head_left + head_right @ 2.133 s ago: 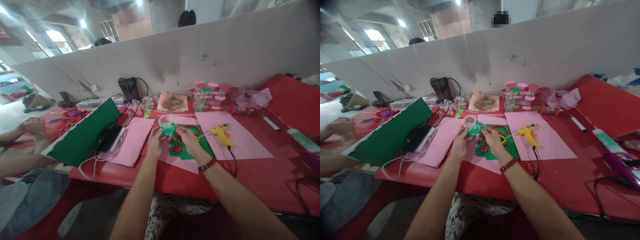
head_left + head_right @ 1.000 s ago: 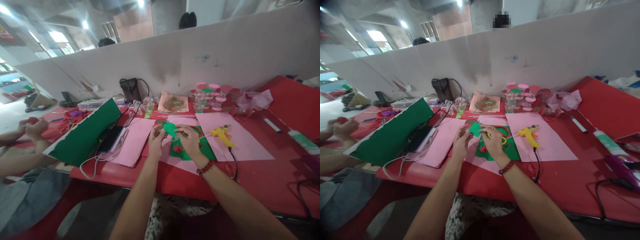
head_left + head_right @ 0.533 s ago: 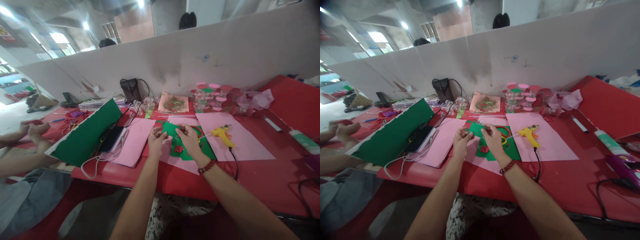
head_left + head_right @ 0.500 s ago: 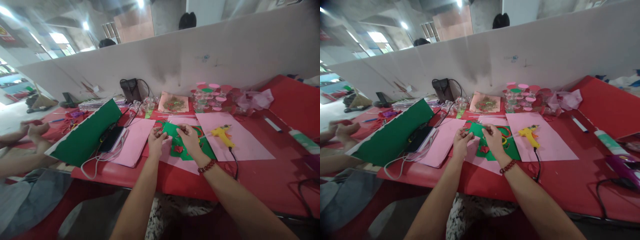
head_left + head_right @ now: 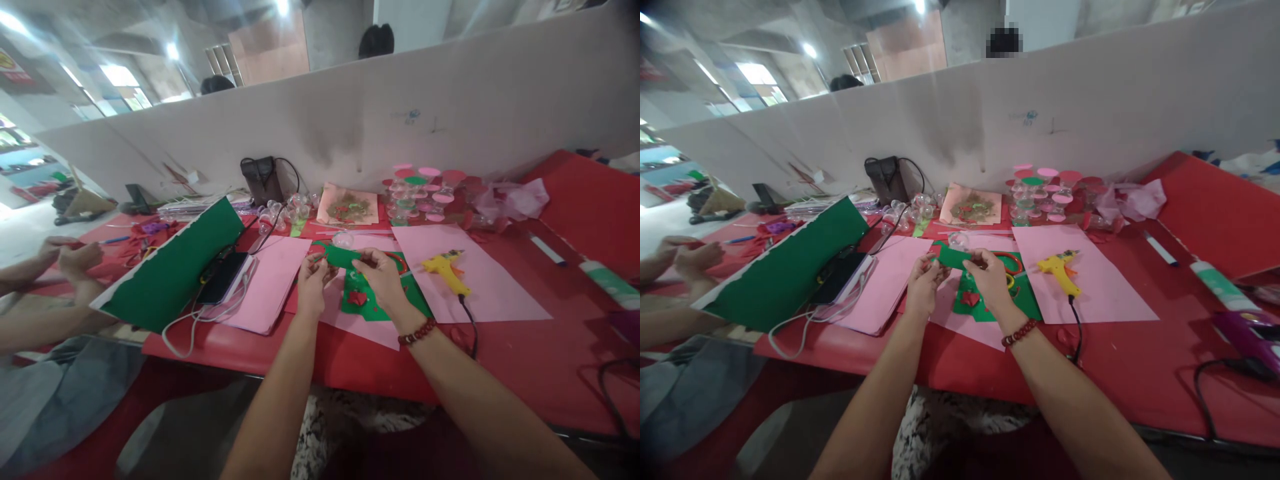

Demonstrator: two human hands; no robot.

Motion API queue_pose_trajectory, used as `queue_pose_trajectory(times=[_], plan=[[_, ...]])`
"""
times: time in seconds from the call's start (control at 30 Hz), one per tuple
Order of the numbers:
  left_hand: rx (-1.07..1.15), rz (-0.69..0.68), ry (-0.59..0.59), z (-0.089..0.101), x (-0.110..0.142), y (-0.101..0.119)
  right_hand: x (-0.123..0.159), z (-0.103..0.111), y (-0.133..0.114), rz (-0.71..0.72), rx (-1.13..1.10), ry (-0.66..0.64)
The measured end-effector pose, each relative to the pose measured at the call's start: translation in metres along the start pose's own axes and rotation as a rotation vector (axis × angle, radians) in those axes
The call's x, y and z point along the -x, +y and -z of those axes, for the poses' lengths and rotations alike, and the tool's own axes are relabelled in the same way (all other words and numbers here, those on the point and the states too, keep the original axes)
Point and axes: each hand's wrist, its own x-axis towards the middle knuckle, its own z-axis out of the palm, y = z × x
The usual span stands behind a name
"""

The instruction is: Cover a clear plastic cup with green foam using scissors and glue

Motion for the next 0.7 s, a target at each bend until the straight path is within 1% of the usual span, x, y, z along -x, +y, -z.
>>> queue_pose_trajectory(times=[0.07,0.13,0.2,0.27,0.33,0.37,0.43,0.5,0.6,0.7], plan=[[0.041,0.079,0.008,-0.0018,0.0005,0.0022,0.0005,-0.0001,-0.0008,0.037,0.042,-0.016],[0.078,0.155,-0.025,-0.0033,0.0011,0.0051,0.0011,-0.0005,-0.0010,0.071,0.085,-0.047],[0.111,0.198,-0.062,-0.0032,0.0007,0.0069,0.0017,-0.0006,-0.0006,0.117,0.150,-0.069],[0.137,0.206,-0.066,-0.0014,-0.0010,0.0068,0.0021,-0.0004,0.0004,0.183,0.218,-0.070],[0.142,0.190,-0.060,0.0014,-0.0034,0.0052,0.0022,-0.0003,0.0016,0.244,0.254,-0.040],[0.137,0.179,-0.057,0.0028,-0.0045,0.0042,0.0022,-0.0003,0.0022,0.252,0.257,-0.016],[0.122,0.158,-0.055,0.0045,-0.0059,0.0024,0.0018,-0.0012,0.0032,0.217,0.227,0.030],[0.112,0.143,-0.051,0.0051,-0.0063,0.0015,0.0015,-0.0029,0.0039,0.134,0.148,0.041],[0.112,0.125,-0.040,0.0046,-0.0061,0.0017,0.0019,-0.0061,0.0033,-0.003,0.017,-0.004],[0.131,0.113,-0.012,0.0038,-0.0061,0.0023,0.0040,-0.0083,0.0016,-0.084,-0.013,-0.055]])
